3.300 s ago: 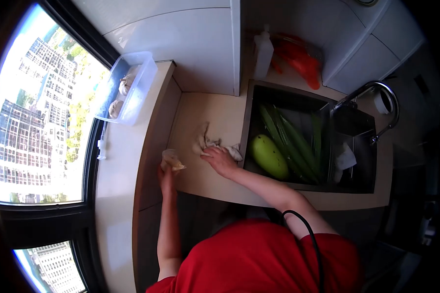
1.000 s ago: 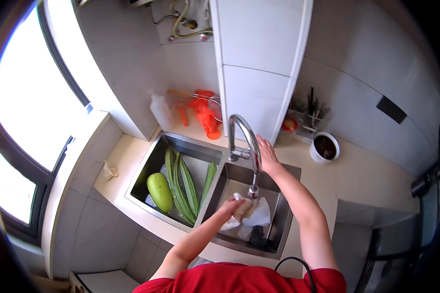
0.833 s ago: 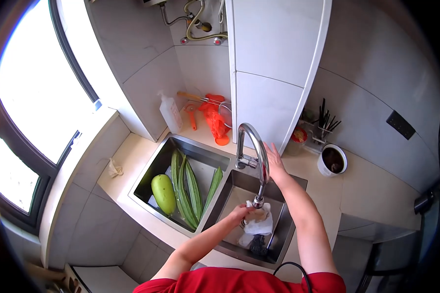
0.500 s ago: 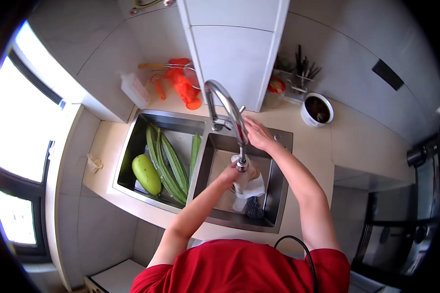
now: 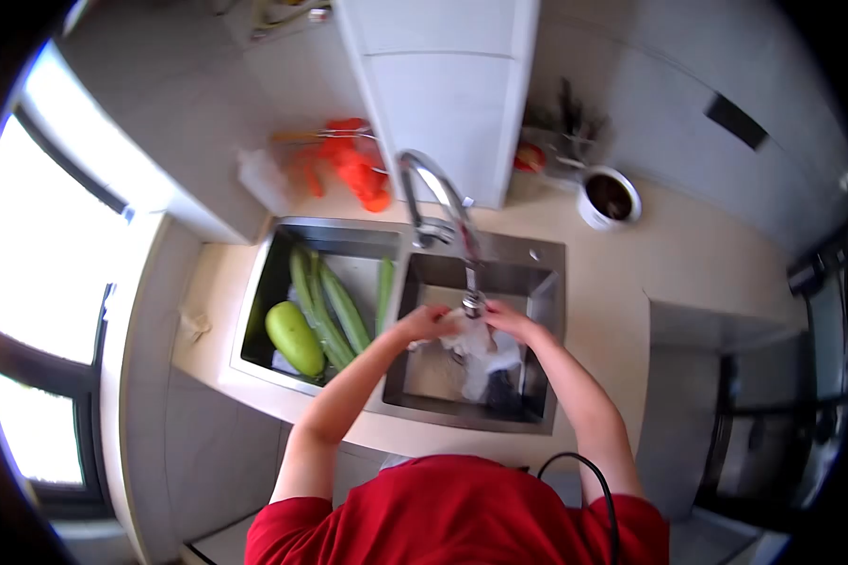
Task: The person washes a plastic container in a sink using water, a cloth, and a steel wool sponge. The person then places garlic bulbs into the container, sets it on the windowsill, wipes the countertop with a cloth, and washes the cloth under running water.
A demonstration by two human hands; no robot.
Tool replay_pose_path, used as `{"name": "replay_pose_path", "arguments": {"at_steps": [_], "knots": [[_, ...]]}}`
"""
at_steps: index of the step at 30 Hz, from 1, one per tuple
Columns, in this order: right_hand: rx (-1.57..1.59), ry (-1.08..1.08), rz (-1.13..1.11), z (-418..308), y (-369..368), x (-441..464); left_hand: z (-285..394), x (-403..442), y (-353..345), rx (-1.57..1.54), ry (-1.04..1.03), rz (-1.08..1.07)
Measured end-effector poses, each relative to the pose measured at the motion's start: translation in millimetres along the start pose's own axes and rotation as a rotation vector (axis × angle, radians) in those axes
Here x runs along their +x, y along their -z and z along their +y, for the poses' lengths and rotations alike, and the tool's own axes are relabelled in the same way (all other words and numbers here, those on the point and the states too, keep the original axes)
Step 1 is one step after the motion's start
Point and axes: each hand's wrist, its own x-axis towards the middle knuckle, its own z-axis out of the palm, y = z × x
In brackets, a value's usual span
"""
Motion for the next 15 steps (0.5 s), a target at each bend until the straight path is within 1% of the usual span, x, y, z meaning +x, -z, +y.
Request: {"name": "replay_pose_path", "arguments": {"at_steps": [1, 2, 3, 4, 5, 6, 7, 8, 9, 11, 12, 13, 14, 15], "knots": [[0.125, -0.042, 0.052, -27.3, -11.5, -21.2, -16.5, 5.0, -0.8, 0.088, 0.018, -0.055], [0.169, -0.055, 0.079, -4.5, -11.1, -11.9, -41.1, 15.4, -9.8, 0.200, -0.027, -0.031], [0.396, -0.059, 0.190, -19.7, -28.8, -24.5, -46.7, 18.1, -18.4, 0.199, -0.048, 0.013], [0.474, -0.018, 0.172, 6.8, -30.1, -10.8, -38.2, 17.3, -22.6, 0.176, 0.106, 0.037], [0.497, -0.005, 0.248, 20.2, -34.7, -8.9, -45.6, 28.6, -33.1, 0.117, 0.181, 0.104], [0.390, 0.062, 0.244, 16.6, -47.3, -11.1, -50.0, 32.4, -40.7, -0.030, 0.140, 0.162], [0.285, 0.131, 0.256, 5.2, -56.9, -19.3, -33.9, 28.0, -41.3, -0.194, 0.206, 0.166], [0.239, 0.199, 0.359, -11.9, -79.7, -25.4, -25.8, 19.6, -43.8, -0.413, 0.110, 0.176], [0.202, 0.261, 0.465, -22.4, -101.5, -28.4, -1.6, 6.1, -53.3, -0.919, 0.087, 0.131], [0.121, 0.305, 0.598, -13.2, -116.5, -16.2, 6.2, 1.8, -65.9, -1.119, 0.166, 0.239], [-0.005, 0.295, 0.670, 17.0, -115.3, 2.6, 10.6, -0.6, -71.9, -1.217, 0.198, 0.301], [-0.131, 0.283, 0.745, 50.0, -99.4, 23.2, 12.3, -1.1, -84.3, -1.291, 0.124, 0.370], [-0.543, 0.036, 0.547, 54.5, -67.8, 34.2, 26.2, 2.1, -94.3, -1.037, 0.240, 0.565], [0.217, 0.431, 0.741, 50.3, -79.7, 36.1, 15.2, 15.4, -109.1, -1.098, 0.133, 0.548]]}}
